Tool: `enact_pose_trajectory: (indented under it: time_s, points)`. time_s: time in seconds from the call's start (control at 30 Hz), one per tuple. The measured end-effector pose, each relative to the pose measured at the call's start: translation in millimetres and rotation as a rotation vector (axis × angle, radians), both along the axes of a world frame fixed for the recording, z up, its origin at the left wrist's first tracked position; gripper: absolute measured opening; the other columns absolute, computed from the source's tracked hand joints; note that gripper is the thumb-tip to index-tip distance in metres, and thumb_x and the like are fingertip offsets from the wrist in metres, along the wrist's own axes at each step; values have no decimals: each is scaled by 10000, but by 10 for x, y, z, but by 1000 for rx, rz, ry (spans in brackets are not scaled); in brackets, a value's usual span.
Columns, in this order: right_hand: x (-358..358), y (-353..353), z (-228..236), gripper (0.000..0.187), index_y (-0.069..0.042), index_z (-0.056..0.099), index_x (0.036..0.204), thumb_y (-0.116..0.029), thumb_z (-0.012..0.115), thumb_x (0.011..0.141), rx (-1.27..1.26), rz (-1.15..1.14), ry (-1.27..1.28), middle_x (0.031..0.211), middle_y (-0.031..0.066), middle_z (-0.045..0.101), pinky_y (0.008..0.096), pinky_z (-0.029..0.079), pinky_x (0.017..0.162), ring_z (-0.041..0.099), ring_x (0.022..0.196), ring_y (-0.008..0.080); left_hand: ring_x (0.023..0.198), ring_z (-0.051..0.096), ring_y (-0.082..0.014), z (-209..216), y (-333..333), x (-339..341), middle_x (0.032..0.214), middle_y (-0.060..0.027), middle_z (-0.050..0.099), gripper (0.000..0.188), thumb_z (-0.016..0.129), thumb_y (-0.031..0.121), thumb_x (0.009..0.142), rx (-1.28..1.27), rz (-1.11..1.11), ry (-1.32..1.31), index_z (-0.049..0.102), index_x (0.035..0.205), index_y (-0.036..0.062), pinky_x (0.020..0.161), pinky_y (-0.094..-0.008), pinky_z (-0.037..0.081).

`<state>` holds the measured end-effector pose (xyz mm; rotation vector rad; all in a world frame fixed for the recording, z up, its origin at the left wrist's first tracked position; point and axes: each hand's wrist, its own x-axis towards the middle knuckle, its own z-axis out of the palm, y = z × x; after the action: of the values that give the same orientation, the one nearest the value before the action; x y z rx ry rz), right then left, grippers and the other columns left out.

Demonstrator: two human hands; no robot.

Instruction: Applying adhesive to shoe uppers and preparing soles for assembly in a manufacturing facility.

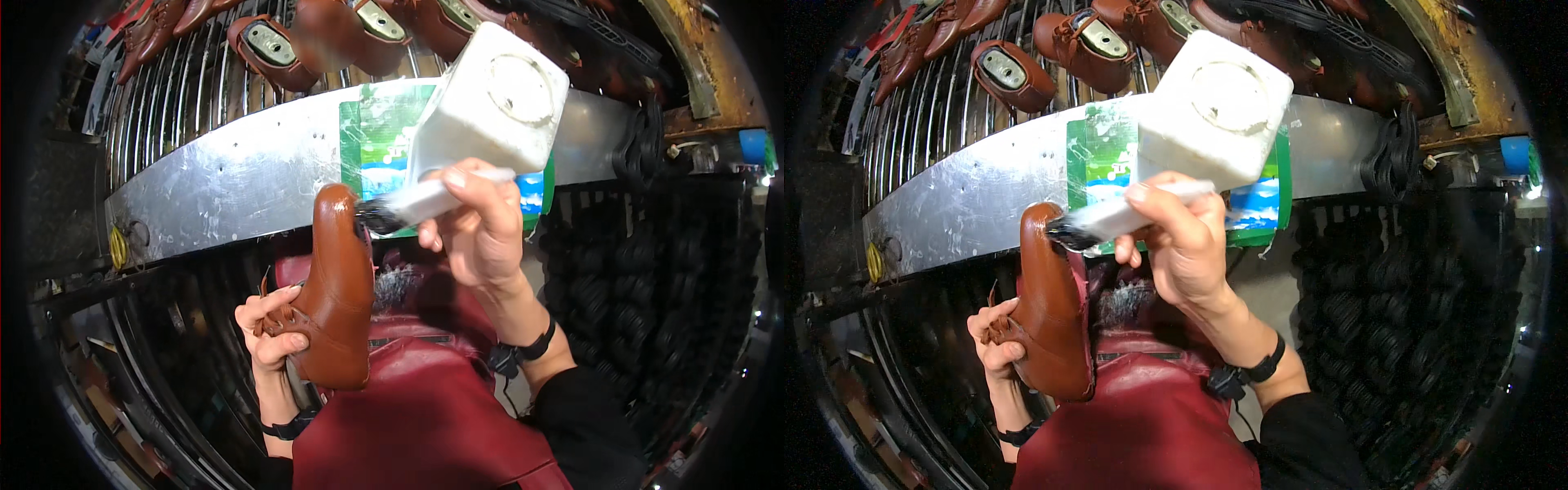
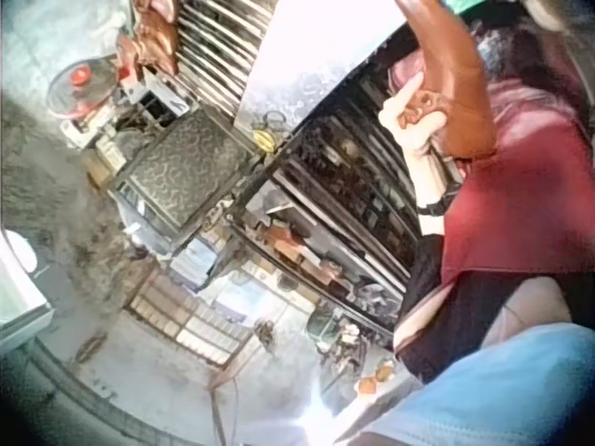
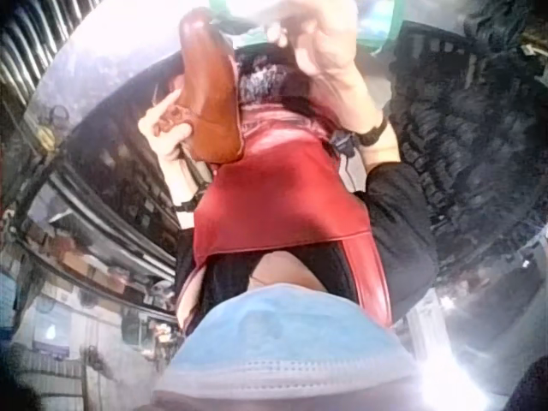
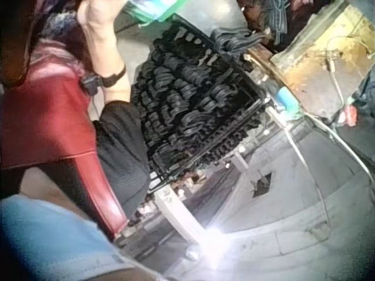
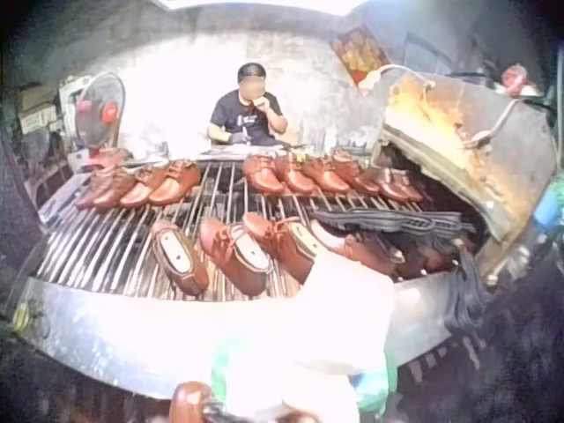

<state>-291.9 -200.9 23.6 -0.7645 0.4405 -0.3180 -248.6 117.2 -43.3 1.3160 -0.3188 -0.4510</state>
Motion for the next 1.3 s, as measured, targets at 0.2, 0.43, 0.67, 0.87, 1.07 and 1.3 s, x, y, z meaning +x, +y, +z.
enact_pose_trajectory:
  time_s: [0.2, 0.43, 0.67, 0.87, 1.07, 1.3]
  points:
    - [-367, 196, 72, 153, 57, 643, 871, -58, 736, 910, -373, 195, -41, 869, 228, 738, 265, 507, 528, 632, 600, 132, 951, 776, -262, 161, -170, -50, 1085, -221, 782, 715, 893, 220, 692, -134, 52, 198, 691, 1280, -133, 932, -368, 601]
    - [-882, 777, -55, 116, 67, 699, 886, -13, 783, 885, -643, 212, -167, 882, 161, 766, 285, 559, 631, 709, 707, 156, 1075, 745, -279, -27, -137, 138, 1239, -219, 728, 650, 745, 268, 893, -173, -14, 236, 594, 1360, -156, 1002, -394, 580]
    - [-875, 633, 336, 117, 89, 712, 887, 19, 791, 836, -663, 364, -207, 877, 222, 764, 323, 595, 670, 741, 751, 218, 915, 764, -215, 115, -177, 171, 1099, -158, 771, 341, 641, 163, 995, -190, 96, 244, 675, 1226, -86, 876, -348, 616]
    - [-836, 545, 373, 175, 88, 703, 902, 23, 807, 776, -929, 383, -348, 931, 242, 759, 332, 604, 722, 753, 803, 252, 885, 764, -198, 248, -218, 250, 1071, -144, 773, 301, 638, 175, 1025, -179, 160, 264, 692, 1213, -53, 828, -325, 625]
    - [-555, 326, 599, 240, 80, 698, 921, 39, 752, 691, -993, 382, -479, 944, 206, 752, 330, 583, 724, 730, 800, 219, 1015, 751, -259, 524, -531, 229, 1207, -160, 729, 378, 551, 284, 1103, -524, 159, 631, 632, 1327, -9, 918, -402, 626]
    - [-1, 112, 813, 374, 90, 680, 1028, 62, 573, 671, -812, 489, -672, 1087, 259, 757, 441, 606, 935, 745, 1057, 307, 1134, 698, -261, 469, -677, 184, 1297, -136, 695, 404, 569, 263, 1088, -522, 237, 447, 596, 1402, 11, 988, -426, 585]
